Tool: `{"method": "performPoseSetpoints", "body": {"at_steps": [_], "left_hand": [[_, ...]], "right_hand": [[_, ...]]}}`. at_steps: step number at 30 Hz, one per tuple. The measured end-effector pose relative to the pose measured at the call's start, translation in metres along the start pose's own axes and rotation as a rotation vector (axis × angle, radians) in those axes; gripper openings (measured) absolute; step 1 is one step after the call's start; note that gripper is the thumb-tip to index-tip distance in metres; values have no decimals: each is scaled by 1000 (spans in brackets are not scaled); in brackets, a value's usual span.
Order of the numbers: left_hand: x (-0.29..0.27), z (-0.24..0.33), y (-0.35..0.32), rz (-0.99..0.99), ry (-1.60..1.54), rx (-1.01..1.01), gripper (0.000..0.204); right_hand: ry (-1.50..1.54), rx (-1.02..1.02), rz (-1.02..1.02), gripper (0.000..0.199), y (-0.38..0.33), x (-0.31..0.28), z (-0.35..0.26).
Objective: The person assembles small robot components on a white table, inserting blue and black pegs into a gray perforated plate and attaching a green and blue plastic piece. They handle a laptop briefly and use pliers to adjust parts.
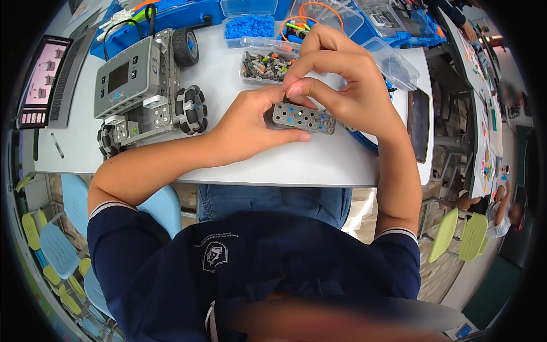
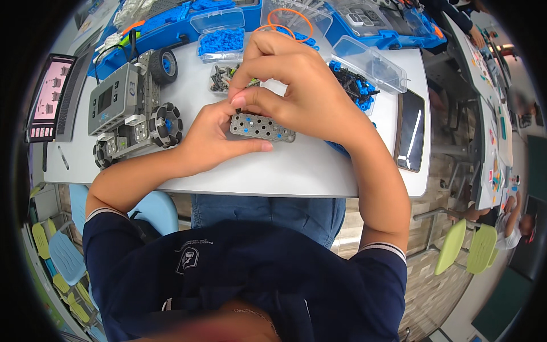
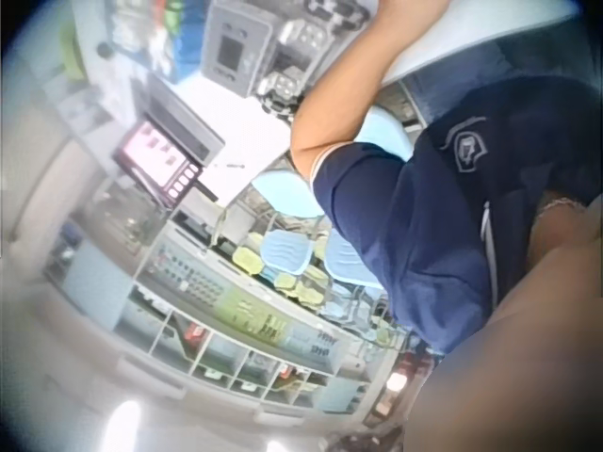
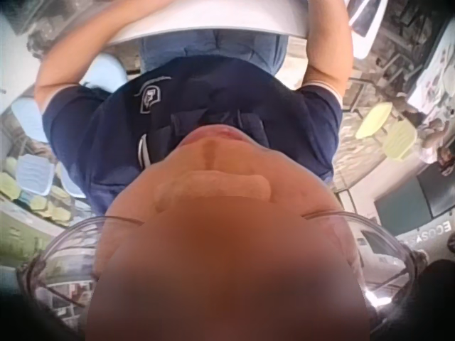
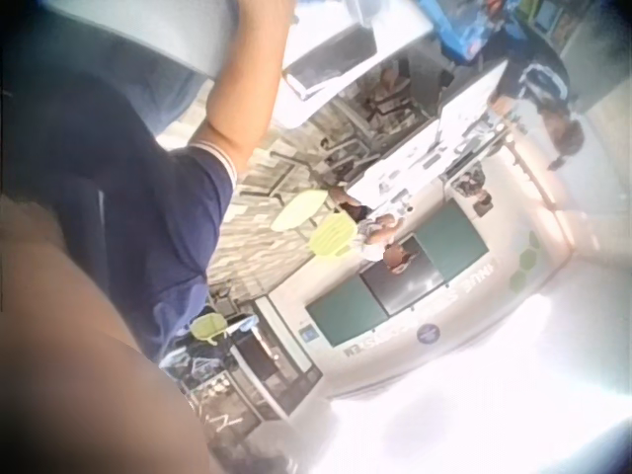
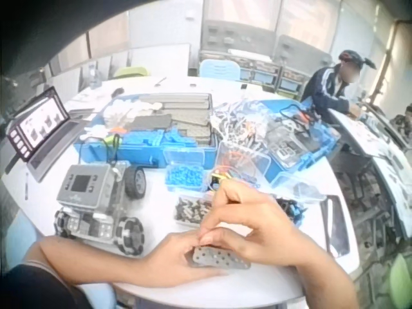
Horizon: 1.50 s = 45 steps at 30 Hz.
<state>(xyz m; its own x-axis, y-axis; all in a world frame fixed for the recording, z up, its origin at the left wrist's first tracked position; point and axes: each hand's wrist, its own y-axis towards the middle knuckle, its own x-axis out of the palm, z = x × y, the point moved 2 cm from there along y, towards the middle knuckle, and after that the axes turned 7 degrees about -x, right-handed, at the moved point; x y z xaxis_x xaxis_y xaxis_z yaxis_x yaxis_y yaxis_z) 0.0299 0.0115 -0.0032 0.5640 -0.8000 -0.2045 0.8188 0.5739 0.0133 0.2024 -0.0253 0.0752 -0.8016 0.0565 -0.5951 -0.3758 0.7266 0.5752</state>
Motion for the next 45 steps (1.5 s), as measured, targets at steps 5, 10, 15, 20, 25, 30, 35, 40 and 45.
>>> {"method": "performPoseSetpoints", "body": {"at_steps": [5, 10, 15, 20, 25, 30, 35, 40, 45], "left_hand": [[-6, 6, -4, -105, -12, -350, 43], [-3, 9, 0, -69, -51, -124, 42], [-4, 4, -4, -88, -48, -249, 34], [-2, 2, -4, -60, -151, -120, 31], [0, -4, -1, -37, -124, -69, 32], [-2, -5, -2, -35, -83, -125, 33], [-2, -3, -2, -21, -87, -148, 32], [-3, -5, -3, -1, -149, -133, 28], [-3, -7, -1, 108, -101, -36, 28]], "right_hand": [[-10, -36, -37, 14, -1, 9, 1], [-107, -126, -24, 16, 0, 12, -1], [-207, -222, -36, 16, 0, 13, -8], [-276, -266, -44, 17, 1, 15, -11], [-324, -294, -71, 18, 1, 13, -12], [-390, -341, -75, 16, 0, 15, -15], [-463, -386, -114, 17, -2, 15, -19], [-437, -395, -91, 27, -3, 24, -21], [-425, -408, -134, 24, -5, 39, -20]]}}
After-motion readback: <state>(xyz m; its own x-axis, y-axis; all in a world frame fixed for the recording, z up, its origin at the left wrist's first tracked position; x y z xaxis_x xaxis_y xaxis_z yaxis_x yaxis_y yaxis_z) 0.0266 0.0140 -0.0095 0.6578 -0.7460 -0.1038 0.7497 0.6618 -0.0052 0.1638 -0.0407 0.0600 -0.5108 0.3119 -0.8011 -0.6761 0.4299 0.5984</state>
